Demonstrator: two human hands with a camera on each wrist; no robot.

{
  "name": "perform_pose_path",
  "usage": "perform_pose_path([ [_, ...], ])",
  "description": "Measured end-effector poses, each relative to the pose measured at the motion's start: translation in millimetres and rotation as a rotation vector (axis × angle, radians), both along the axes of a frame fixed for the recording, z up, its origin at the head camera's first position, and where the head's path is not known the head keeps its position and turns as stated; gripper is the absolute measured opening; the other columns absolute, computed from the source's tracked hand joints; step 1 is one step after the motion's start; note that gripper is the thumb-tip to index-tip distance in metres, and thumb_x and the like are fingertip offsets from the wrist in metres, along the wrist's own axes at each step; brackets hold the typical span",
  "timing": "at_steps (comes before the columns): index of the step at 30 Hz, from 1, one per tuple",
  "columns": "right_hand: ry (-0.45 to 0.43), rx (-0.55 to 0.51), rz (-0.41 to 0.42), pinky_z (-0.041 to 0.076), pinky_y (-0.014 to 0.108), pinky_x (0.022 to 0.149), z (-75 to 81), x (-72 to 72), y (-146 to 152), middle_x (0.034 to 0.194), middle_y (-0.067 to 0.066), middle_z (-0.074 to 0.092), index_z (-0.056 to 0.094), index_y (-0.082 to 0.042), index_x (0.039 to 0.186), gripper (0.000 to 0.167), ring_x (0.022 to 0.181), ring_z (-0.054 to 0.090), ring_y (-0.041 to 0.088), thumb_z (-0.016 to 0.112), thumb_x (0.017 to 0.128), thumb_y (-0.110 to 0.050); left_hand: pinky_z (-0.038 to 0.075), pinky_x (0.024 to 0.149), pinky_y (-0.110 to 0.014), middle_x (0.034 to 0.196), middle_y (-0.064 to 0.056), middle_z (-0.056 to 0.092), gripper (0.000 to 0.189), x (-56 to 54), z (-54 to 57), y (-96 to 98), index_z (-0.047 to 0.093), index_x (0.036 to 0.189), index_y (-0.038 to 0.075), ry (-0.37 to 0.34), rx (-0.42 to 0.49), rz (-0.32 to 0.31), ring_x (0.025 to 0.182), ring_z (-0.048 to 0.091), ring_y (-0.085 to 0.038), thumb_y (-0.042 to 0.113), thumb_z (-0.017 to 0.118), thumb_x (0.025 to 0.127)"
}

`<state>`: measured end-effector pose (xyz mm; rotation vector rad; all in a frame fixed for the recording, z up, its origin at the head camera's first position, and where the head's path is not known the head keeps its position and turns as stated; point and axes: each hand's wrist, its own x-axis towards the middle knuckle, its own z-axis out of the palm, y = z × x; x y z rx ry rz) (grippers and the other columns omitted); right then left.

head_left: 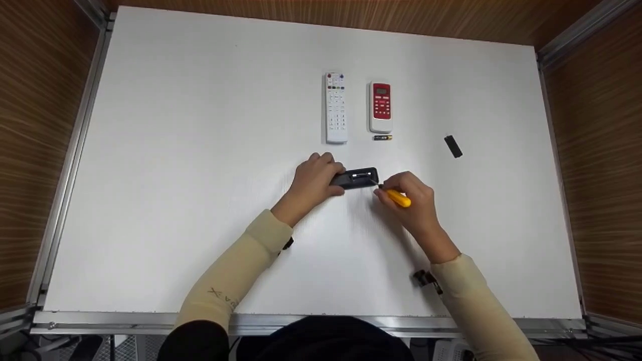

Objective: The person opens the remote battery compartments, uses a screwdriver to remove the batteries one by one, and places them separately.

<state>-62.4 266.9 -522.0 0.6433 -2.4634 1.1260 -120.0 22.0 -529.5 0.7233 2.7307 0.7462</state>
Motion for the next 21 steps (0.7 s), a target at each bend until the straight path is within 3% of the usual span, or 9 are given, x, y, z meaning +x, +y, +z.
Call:
perform_pose_path([
  [12,-0.108,0.049,0.003,0.053,0.017,0.082,2.1,4.4,-1,0.091,-0.002,0.065,0.069,-0.011,0.086,0.016,0.087,0.063,0.01,0.082,0.083,-0.019,0.048,0.08,-0.041,0.112,-0.001,0.061,0.04,-3.2,-1.4,1.4,0.072,0.114,0.018,0.023,-0.024,-0.053,0.095,0.052,-0.025,0.037,0.081,0.08],
  [21,-0.072,0.192,0.033,0.058,0.028,0.072,9.2,10.7,-8,0.092,0.001,0.064,0.067,-0.011,0.088,0.006,0.082,0.063,0.01,0.072,0.085,-0.013,0.046,0.083,-0.039,0.112,0.001,0.063,0.035,-11.8,-0.4,1.1,0.074,0.111,0.021,0.041,-0.007,-0.13,0.097,0.051,-0.023,0.033,0.081,0.079],
])
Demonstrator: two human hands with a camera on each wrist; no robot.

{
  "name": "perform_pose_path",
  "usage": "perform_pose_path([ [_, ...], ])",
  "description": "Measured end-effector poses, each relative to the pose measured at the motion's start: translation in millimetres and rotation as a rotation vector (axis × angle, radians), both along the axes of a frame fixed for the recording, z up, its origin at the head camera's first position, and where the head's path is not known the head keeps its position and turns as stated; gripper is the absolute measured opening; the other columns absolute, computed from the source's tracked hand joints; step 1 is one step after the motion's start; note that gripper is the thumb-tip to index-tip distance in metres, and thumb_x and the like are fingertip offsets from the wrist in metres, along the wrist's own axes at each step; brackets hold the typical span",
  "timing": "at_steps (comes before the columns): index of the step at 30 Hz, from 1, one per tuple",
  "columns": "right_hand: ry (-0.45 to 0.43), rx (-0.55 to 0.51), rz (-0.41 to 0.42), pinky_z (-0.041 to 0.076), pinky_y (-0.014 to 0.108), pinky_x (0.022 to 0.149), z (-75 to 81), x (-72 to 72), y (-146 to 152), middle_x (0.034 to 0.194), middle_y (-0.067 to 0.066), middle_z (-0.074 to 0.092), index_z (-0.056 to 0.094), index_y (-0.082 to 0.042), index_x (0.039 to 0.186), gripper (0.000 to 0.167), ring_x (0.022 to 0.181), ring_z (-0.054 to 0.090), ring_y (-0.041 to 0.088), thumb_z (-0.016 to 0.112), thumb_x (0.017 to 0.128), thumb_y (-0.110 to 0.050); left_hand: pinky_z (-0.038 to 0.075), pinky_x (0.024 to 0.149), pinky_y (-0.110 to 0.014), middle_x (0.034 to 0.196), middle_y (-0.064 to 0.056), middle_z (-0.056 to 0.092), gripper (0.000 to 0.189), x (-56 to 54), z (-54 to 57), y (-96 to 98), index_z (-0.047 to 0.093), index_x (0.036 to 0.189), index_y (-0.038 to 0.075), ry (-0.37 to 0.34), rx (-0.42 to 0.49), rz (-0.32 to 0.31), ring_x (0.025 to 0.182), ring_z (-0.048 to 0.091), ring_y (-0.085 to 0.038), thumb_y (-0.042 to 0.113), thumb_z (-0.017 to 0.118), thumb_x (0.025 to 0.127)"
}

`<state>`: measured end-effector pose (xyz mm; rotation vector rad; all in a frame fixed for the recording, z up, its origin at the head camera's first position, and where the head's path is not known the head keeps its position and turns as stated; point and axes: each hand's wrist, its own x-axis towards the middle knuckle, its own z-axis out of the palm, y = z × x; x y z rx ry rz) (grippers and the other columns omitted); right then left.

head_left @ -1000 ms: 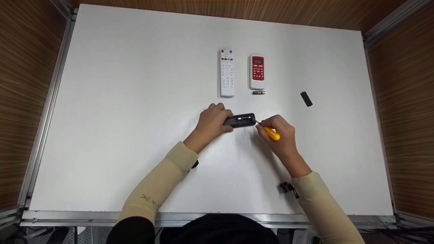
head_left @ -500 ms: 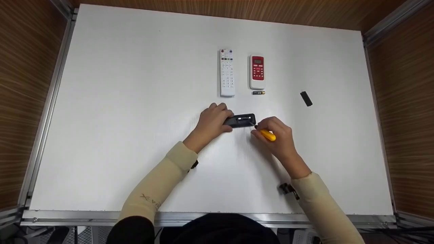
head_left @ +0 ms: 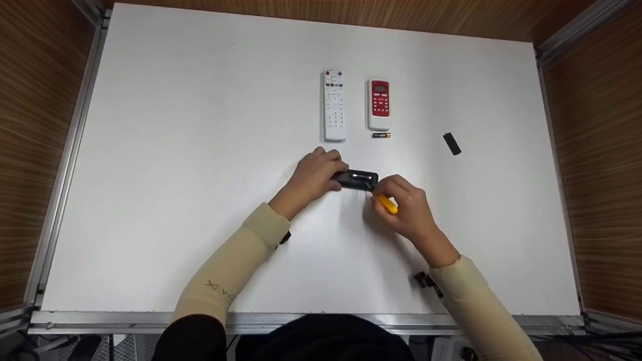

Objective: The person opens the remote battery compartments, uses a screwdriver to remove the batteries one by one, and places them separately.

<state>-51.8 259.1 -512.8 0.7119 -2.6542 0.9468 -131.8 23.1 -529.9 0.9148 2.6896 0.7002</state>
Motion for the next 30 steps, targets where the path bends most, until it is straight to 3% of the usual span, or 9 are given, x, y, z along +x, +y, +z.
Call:
perform_pose_path([
  [4,-0.04,0.112,-0.044,0.056,0.033,0.068,5.1,2.7,-9,0.093,0.003,0.061,0.064,-0.012,0.091,0.007,0.075,0.061,0.014,0.067,0.088,-0.018,0.046,0.083,-0.039,0.112,0.002,0.063,0.037,-3.0,-0.9,-0.5,0.074,0.113,0.023,0.008,0.008,-0.013,0.098,0.052,-0.023,0.033,0.082,0.078],
  [9,-0.085,0.311,-0.121,0.05,0.038,0.052,12.4,6.0,-21,0.091,0.005,0.057,0.062,-0.017,0.097,0.012,0.056,0.054,0.022,0.061,0.092,-0.027,0.046,0.084,-0.039,0.111,0.001,0.063,0.038,-3.6,-3.2,-0.9,0.074,0.115,0.025,0.017,0.011,-0.011,0.098,0.052,-0.023,0.033,0.082,0.078],
  [14,-0.135,0.43,-0.138,0.045,0.039,0.044,13.8,11.8,-33,0.082,0.004,0.062,0.068,-0.02,0.098,0.016,0.05,0.051,0.024,0.057,0.095,-0.03,0.046,0.085,-0.038,0.111,0.001,0.063,0.038,-3.4,-3.7,0.6,0.074,0.116,0.024,0.016,0.012,-0.006,0.099,0.052,-0.023,0.032,0.082,0.079],
  [21,-0.178,0.503,-0.176,0.041,0.039,0.04,7.7,20.3,-47,0.079,0.005,0.062,0.067,-0.019,0.101,0.013,0.046,0.049,0.025,0.06,0.092,-0.025,0.046,0.084,-0.038,0.11,0.001,0.063,0.038,-3.6,-2.6,1.6,0.074,0.115,0.023,0.008,0.013,0.002,0.097,0.051,-0.023,0.03,0.083,0.079],
  [30,-0.092,0.482,-0.161,0.044,0.038,0.041,0.7,22.3,-48,0.078,0.005,0.06,0.066,-0.014,0.101,0.012,0.046,0.049,0.021,0.061,0.094,-0.023,0.045,0.084,-0.038,0.109,0.001,0.063,0.037,-3.2,-1.9,1.6,0.075,0.113,0.022,0.001,0.018,0.01,0.096,0.051,-0.023,0.03,0.083,0.078],
])
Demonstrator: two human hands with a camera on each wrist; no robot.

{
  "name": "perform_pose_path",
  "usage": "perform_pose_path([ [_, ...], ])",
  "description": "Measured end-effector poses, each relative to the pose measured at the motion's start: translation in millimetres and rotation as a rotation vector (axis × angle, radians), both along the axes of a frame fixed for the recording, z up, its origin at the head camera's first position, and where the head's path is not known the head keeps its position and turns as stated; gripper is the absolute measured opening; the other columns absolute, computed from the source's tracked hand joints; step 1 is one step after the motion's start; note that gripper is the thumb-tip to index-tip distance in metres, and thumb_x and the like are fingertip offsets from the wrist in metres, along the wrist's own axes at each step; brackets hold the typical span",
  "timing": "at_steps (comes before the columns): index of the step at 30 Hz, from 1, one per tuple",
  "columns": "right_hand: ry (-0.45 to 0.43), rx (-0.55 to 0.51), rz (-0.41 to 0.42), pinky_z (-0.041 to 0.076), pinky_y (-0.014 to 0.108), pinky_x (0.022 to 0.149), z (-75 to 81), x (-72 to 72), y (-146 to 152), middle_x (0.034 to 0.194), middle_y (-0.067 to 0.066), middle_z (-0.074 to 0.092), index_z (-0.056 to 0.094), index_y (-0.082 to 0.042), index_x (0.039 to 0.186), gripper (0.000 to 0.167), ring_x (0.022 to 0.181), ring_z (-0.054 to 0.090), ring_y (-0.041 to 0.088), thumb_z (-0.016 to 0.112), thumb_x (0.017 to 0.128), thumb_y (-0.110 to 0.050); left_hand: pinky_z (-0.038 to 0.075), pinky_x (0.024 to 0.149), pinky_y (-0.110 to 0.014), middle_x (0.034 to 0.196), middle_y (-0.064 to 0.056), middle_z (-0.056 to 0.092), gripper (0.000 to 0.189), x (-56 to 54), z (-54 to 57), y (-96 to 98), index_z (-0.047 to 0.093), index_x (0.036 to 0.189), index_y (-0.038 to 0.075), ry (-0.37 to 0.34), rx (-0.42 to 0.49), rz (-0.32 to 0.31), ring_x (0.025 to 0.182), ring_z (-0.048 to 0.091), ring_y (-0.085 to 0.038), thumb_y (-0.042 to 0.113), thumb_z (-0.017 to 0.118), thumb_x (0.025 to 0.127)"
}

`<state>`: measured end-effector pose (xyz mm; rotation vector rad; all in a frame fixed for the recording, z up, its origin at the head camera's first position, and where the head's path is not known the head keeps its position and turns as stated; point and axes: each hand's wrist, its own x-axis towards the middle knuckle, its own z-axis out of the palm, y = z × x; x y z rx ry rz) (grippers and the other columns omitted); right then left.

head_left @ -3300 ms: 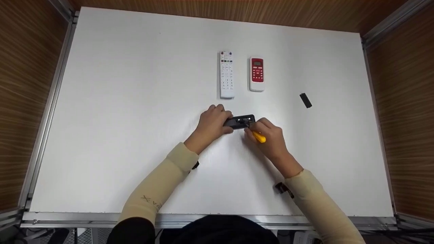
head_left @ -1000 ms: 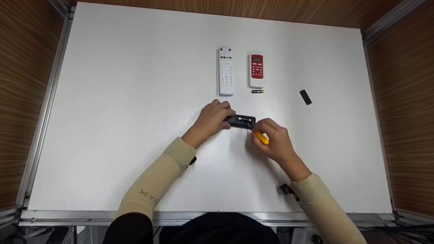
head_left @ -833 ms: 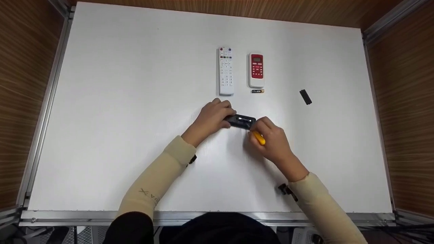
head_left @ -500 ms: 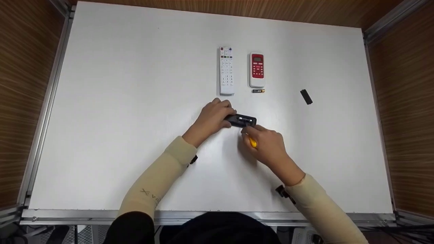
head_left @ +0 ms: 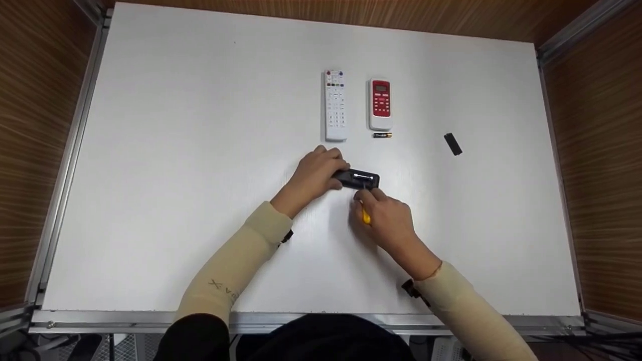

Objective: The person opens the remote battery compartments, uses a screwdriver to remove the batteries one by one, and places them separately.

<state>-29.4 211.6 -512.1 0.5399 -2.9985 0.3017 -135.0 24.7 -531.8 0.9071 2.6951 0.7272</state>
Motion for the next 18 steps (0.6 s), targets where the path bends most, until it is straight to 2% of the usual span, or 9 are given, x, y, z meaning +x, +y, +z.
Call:
perform_pose_path([
  [7,0.048,-0.1,0.048,0.048,0.037,0.046,0.5,-2.0,12,0.08,0.005,0.064,0.067,-0.013,0.099,0.01,0.049,0.051,0.02,0.06,0.094,-0.018,0.046,0.086,-0.038,0.11,0.001,0.063,0.039,0.1,0.0,0.3,0.074,0.115,0.023,-0.014,0.006,0.008,0.097,0.051,-0.023,0.031,0.083,0.078],
  [11,0.076,-0.16,0.045,0.048,0.036,0.048,4.8,-5.3,17,0.078,0.004,0.062,0.069,-0.014,0.099,0.012,0.05,0.05,0.019,0.059,0.094,-0.018,0.046,0.087,-0.038,0.112,0.001,0.063,0.04,0.0,-0.6,0.2,0.074,0.116,0.024,-0.018,0.0,0.01,0.099,0.051,-0.023,0.031,0.083,0.078],
  [18,0.053,-0.219,0.041,0.041,0.034,0.048,6.7,-11.2,26,0.074,0.003,0.059,0.072,-0.015,0.099,0.013,0.05,0.045,0.017,0.061,0.092,-0.016,0.046,0.087,-0.039,0.114,0.001,0.063,0.039,-0.8,-0.7,-0.5,0.074,0.115,0.023,-0.018,-0.007,0.007,0.1,0.051,-0.023,0.032,0.083,0.078],
])
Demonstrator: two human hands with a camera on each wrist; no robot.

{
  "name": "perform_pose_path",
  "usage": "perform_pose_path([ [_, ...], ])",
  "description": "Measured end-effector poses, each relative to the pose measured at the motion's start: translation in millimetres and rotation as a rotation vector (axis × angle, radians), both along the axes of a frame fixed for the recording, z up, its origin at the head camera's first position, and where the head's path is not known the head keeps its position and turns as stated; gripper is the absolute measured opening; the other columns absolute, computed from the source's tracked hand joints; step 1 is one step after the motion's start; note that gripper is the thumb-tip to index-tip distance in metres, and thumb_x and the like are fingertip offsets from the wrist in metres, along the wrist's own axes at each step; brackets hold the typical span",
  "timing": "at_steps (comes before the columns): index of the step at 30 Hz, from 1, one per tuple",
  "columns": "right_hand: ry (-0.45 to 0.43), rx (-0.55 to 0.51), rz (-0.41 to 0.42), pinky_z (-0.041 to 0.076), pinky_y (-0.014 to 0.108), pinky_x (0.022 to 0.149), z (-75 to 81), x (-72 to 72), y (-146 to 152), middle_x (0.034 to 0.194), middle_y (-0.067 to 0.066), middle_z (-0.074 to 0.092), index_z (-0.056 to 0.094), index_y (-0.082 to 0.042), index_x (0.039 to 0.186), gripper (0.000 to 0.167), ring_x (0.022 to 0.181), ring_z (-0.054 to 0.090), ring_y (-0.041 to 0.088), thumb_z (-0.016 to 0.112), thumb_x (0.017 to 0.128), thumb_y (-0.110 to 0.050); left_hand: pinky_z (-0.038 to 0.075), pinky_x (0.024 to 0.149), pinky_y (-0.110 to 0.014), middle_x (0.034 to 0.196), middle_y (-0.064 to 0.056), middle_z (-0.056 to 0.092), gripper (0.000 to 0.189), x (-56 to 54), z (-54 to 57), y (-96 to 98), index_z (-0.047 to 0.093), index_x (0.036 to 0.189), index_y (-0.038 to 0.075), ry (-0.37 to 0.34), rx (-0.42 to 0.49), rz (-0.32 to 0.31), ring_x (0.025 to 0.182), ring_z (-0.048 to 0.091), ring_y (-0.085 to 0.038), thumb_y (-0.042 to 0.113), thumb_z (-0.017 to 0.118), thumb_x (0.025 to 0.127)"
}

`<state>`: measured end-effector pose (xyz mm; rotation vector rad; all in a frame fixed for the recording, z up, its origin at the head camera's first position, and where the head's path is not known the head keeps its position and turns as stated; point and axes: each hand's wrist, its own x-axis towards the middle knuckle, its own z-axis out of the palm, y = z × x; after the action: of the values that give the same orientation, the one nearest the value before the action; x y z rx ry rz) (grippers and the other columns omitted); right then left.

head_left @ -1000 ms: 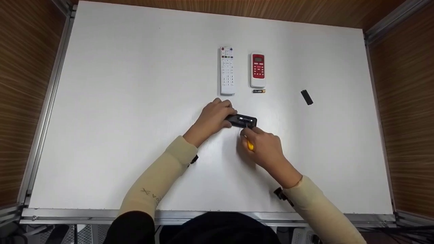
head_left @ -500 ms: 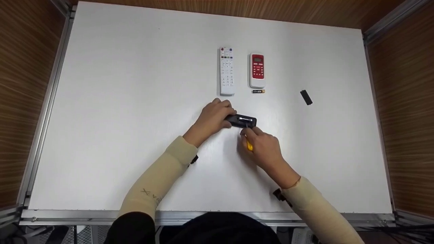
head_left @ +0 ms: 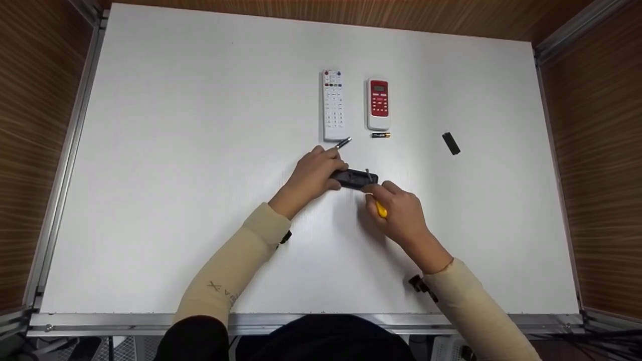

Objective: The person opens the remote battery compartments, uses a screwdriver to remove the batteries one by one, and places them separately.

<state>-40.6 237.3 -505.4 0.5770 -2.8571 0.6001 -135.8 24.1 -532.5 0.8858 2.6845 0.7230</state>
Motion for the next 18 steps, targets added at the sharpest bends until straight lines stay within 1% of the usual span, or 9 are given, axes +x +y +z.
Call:
perform_pose_path([
  [4,-0.023,-0.021,-0.006,0.04,0.034,0.049,-2.5,-0.2,3,0.076,0.003,0.06,0.071,-0.016,0.103,0.016,0.052,0.045,0.017,0.06,0.092,-0.014,0.046,0.087,-0.038,0.113,0.001,0.063,0.039,0.5,-0.8,0.7,0.074,0.114,0.023,0.003,0.009,0.001,0.099,0.051,-0.023,0.032,0.082,0.078],
  [6,-0.037,-0.047,-0.02,0.043,0.034,0.051,-3.4,0.3,6,0.081,0.004,0.065,0.069,-0.016,0.106,0.017,0.055,0.049,0.018,0.061,0.092,-0.014,0.046,0.088,-0.038,0.113,0.001,0.063,0.039,1.0,-1.0,1.8,0.074,0.114,0.022,0.002,0.016,0.002,0.1,0.051,-0.023,0.032,0.082,0.078],
  [8,-0.057,-0.086,-0.042,0.044,0.035,0.053,-4.0,0.5,9,0.083,0.005,0.066,0.066,-0.015,0.109,0.019,0.057,0.051,0.019,0.062,0.091,-0.014,0.046,0.09,-0.038,0.114,0.001,0.062,0.038,1.9,-1.2,2.6,0.074,0.115,0.021,0.0,0.02,0.002,0.101,0.051,-0.023,0.032,0.082,0.079],
  [11,-0.074,-0.171,-0.079,0.045,0.035,0.057,-4.1,-0.4,15,0.084,0.006,0.068,0.063,-0.014,0.109,0.02,0.062,0.053,0.02,0.066,0.089,-0.015,0.046,0.092,-0.038,0.115,-0.001,0.061,0.039,4.5,-1.6,2.3,0.072,0.117,0.02,-0.004,0.019,0.005,0.104,0.051,-0.023,0.03,0.082,0.08],
  [14,-0.058,-0.249,-0.091,0.046,0.034,0.059,-4.0,-3.0,24,0.086,0.005,0.069,0.066,-0.013,0.105,0.018,0.066,0.055,0.018,0.07,0.088,-0.015,0.046,0.095,-0.038,0.116,-0.002,0.06,0.04,7.5,-2.0,0.7,0.071,0.12,0.02,0.003,0.009,0.012,0.106,0.051,-0.023,0.029,0.081,0.082],
  [18,-0.023,-0.321,-0.09,0.049,0.03,0.067,-4.6,-6.2,38,0.098,0.004,0.073,0.071,-0.011,0.103,0.015,0.076,0.06,0.015,0.072,0.089,-0.016,0.046,0.095,-0.039,0.116,-0.003,0.059,0.041,10.9,-1.1,-1.5,0.07,0.123,0.021,0.026,-0.005,0.023,0.108,0.051,-0.023,0.03,0.08,0.084],
])
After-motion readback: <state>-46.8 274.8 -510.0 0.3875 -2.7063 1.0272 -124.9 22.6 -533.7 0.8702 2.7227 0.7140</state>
